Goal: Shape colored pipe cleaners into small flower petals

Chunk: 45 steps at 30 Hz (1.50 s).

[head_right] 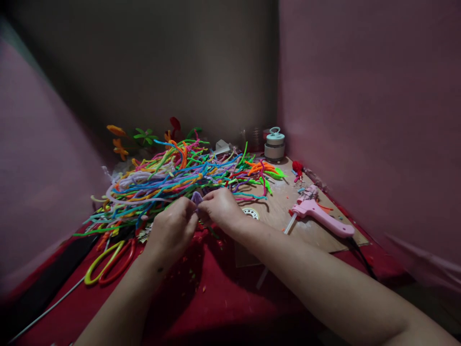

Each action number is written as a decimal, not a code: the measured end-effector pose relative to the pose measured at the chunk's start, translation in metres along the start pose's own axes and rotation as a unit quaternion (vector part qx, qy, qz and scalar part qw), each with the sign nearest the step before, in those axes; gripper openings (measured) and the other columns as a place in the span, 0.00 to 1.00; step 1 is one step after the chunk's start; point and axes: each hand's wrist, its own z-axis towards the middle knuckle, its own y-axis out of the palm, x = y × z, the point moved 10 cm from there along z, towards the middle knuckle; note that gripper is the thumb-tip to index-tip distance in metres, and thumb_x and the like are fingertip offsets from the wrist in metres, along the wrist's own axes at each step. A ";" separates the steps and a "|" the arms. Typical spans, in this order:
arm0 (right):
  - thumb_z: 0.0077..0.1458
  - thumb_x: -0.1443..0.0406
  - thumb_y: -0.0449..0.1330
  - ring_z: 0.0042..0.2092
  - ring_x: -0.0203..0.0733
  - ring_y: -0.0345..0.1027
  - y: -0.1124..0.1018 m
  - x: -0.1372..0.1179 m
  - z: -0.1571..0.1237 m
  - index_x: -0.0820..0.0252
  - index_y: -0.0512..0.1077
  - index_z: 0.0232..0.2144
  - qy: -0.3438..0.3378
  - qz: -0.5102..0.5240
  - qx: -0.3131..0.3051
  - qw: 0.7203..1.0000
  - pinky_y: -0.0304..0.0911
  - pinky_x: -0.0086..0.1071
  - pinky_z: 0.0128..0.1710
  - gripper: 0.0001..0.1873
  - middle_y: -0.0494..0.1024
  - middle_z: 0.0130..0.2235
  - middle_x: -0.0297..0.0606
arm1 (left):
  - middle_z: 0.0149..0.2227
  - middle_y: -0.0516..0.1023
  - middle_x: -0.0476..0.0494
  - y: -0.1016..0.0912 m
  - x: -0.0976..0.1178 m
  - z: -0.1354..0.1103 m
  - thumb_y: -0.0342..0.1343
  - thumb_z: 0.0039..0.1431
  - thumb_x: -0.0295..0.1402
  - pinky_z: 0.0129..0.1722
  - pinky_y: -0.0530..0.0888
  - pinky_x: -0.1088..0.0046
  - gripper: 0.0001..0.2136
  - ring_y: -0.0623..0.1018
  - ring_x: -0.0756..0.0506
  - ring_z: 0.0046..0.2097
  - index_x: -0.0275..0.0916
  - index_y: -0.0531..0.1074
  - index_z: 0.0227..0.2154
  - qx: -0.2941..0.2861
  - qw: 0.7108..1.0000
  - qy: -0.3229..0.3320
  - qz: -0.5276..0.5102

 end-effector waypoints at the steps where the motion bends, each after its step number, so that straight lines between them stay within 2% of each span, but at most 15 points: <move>1: 0.37 0.69 0.55 0.18 0.33 0.60 -0.001 -0.002 0.000 0.62 0.68 0.15 -0.010 -0.023 0.003 1.000 0.59 0.28 0.19 0.04 0.68 0.15 0.33 | 0.27 0.72 0.46 0.000 -0.003 0.000 0.47 0.53 0.28 0.27 0.65 0.72 0.02 0.73 0.46 0.28 0.39 0.63 0.29 0.005 1.000 -0.011 -0.025; 6: 0.37 0.71 0.54 0.21 0.31 0.60 -0.005 -0.016 0.002 0.63 0.69 0.15 -0.084 -0.148 0.020 0.985 0.56 0.24 0.21 0.06 0.67 0.16 0.31 | 0.28 0.72 0.49 0.001 -0.009 -0.001 0.49 0.52 0.27 0.27 0.65 0.74 0.07 0.73 0.48 0.27 0.40 0.62 0.36 0.025 0.992 -0.032 -0.116; 10: 0.39 0.71 0.54 0.20 0.31 0.60 -0.006 -0.017 0.002 0.63 0.69 0.17 -0.074 -0.086 0.015 0.993 0.56 0.24 0.20 0.04 0.67 0.16 0.30 | 0.31 0.72 0.48 -0.007 -0.009 0.001 0.52 0.52 0.30 0.31 0.66 0.73 0.10 0.73 0.48 0.31 0.41 0.64 0.39 0.055 0.986 -0.022 -0.157; 12: 0.39 0.70 0.54 0.19 0.31 0.60 -0.007 -0.016 0.002 0.64 0.68 0.19 -0.051 -0.015 0.010 0.999 0.58 0.25 0.19 0.03 0.67 0.16 0.30 | 0.33 0.71 0.47 -0.015 -0.023 0.003 0.56 0.50 0.35 0.33 0.67 0.73 0.13 0.72 0.47 0.33 0.40 0.65 0.39 0.089 0.967 -0.070 -0.229; 14: 0.39 0.71 0.55 0.19 0.31 0.61 -0.007 -0.018 0.002 0.65 0.68 0.20 -0.041 0.050 0.002 0.998 0.60 0.25 0.19 0.02 0.68 0.17 0.30 | 0.32 0.70 0.47 -0.011 -0.045 0.004 0.59 0.46 0.39 0.30 0.67 0.74 0.17 0.71 0.49 0.31 0.38 0.66 0.39 0.081 0.919 -0.158 -0.352; 17: 0.39 0.70 0.56 0.19 0.30 0.62 -0.006 -0.024 0.001 0.65 0.68 0.20 -0.059 0.107 -0.007 0.993 0.61 0.24 0.19 0.02 0.70 0.18 0.32 | 0.24 0.69 0.50 0.027 -0.055 0.000 0.61 0.43 0.41 0.19 0.61 0.78 0.18 0.66 0.53 0.20 0.35 0.68 0.35 -0.062 0.789 -0.279 -0.543; 19: 0.39 0.70 0.57 0.19 0.30 0.62 -0.005 -0.026 0.001 0.65 0.67 0.19 -0.069 0.115 -0.010 0.991 0.61 0.24 0.18 0.02 0.69 0.18 0.31 | 0.19 0.66 0.53 0.045 -0.044 -0.005 0.63 0.41 0.39 0.16 0.58 0.80 0.16 0.62 0.56 0.17 0.34 0.68 0.31 -0.143 0.705 -0.301 -0.626; 21: 0.39 0.70 0.57 0.19 0.30 0.61 -0.004 -0.025 0.000 0.65 0.67 0.19 -0.072 0.106 -0.009 0.992 0.60 0.24 0.18 0.02 0.69 0.17 0.30 | 0.17 0.65 0.55 0.048 -0.040 -0.004 0.65 0.39 0.35 0.17 0.58 0.81 0.14 0.62 0.57 0.17 0.34 0.67 0.25 -0.139 0.670 -0.298 -0.666; 22: 0.40 0.69 0.57 0.19 0.30 0.61 -0.003 -0.025 0.000 0.65 0.68 0.20 -0.073 0.099 -0.008 0.992 0.60 0.24 0.18 0.02 0.68 0.17 0.30 | 0.16 0.64 0.55 0.045 -0.041 -0.003 0.65 0.39 0.34 0.17 0.58 0.81 0.13 0.61 0.57 0.16 0.34 0.67 0.24 -0.118 0.674 -0.292 -0.669; 24: 0.40 0.69 0.57 0.18 0.30 0.61 -0.003 -0.025 -0.001 0.64 0.68 0.20 -0.077 0.085 -0.006 0.993 0.59 0.24 0.18 0.02 0.68 0.17 0.30 | 0.15 0.64 0.55 0.038 -0.043 -0.002 0.64 0.41 0.34 0.15 0.56 0.81 0.12 0.61 0.57 0.15 0.35 0.66 0.22 -0.072 0.712 -0.274 -0.642; 29: 0.39 0.68 0.59 0.17 0.29 0.58 -0.002 -0.022 0.000 0.64 0.68 0.18 -0.074 0.055 -0.013 0.996 0.57 0.24 0.18 0.03 0.67 0.16 0.29 | 0.19 0.69 0.52 0.000 -0.033 0.000 0.59 0.48 0.35 0.20 0.62 0.79 0.08 0.65 0.54 0.20 0.37 0.68 0.23 0.056 0.898 -0.144 -0.412; 31: 0.38 0.69 0.59 0.17 0.29 0.58 0.001 -0.020 0.001 0.64 0.68 0.17 -0.068 0.078 -0.032 0.994 0.57 0.24 0.19 0.03 0.66 0.15 0.28 | 0.23 0.71 0.51 -0.016 -0.023 -0.001 0.57 0.51 0.33 0.25 0.64 0.78 0.05 0.68 0.53 0.24 0.37 0.69 0.25 0.108 0.941 -0.073 -0.311; 34: 0.36 0.70 0.59 0.17 0.29 0.59 0.006 -0.021 0.000 0.64 0.69 0.20 -0.069 0.114 -0.064 0.989 0.57 0.25 0.19 0.02 0.67 0.16 0.28 | 0.25 0.70 0.50 -0.028 -0.012 -0.002 0.54 0.53 0.31 0.28 0.65 0.78 0.04 0.69 0.52 0.26 0.37 0.68 0.26 0.144 0.959 -0.005 -0.243; 37: 0.36 0.72 0.59 0.19 0.29 0.59 0.007 -0.026 -0.001 0.64 0.71 0.24 -0.091 0.126 -0.076 0.985 0.57 0.24 0.20 0.06 0.68 0.18 0.28 | 0.25 0.69 0.49 -0.033 -0.008 0.000 0.53 0.54 0.29 0.29 0.65 0.77 0.05 0.69 0.52 0.27 0.37 0.66 0.24 0.156 0.964 0.025 -0.211; 45: 0.41 0.68 0.58 0.20 0.28 0.59 0.008 -0.037 -0.005 0.63 0.72 0.25 -0.144 0.124 -0.097 0.977 0.55 0.25 0.21 0.05 0.69 0.19 0.28 | 0.23 0.68 0.50 -0.027 -0.015 0.002 0.53 0.53 0.29 0.27 0.64 0.76 0.07 0.68 0.51 0.26 0.38 0.65 0.21 0.131 0.976 -0.009 -0.176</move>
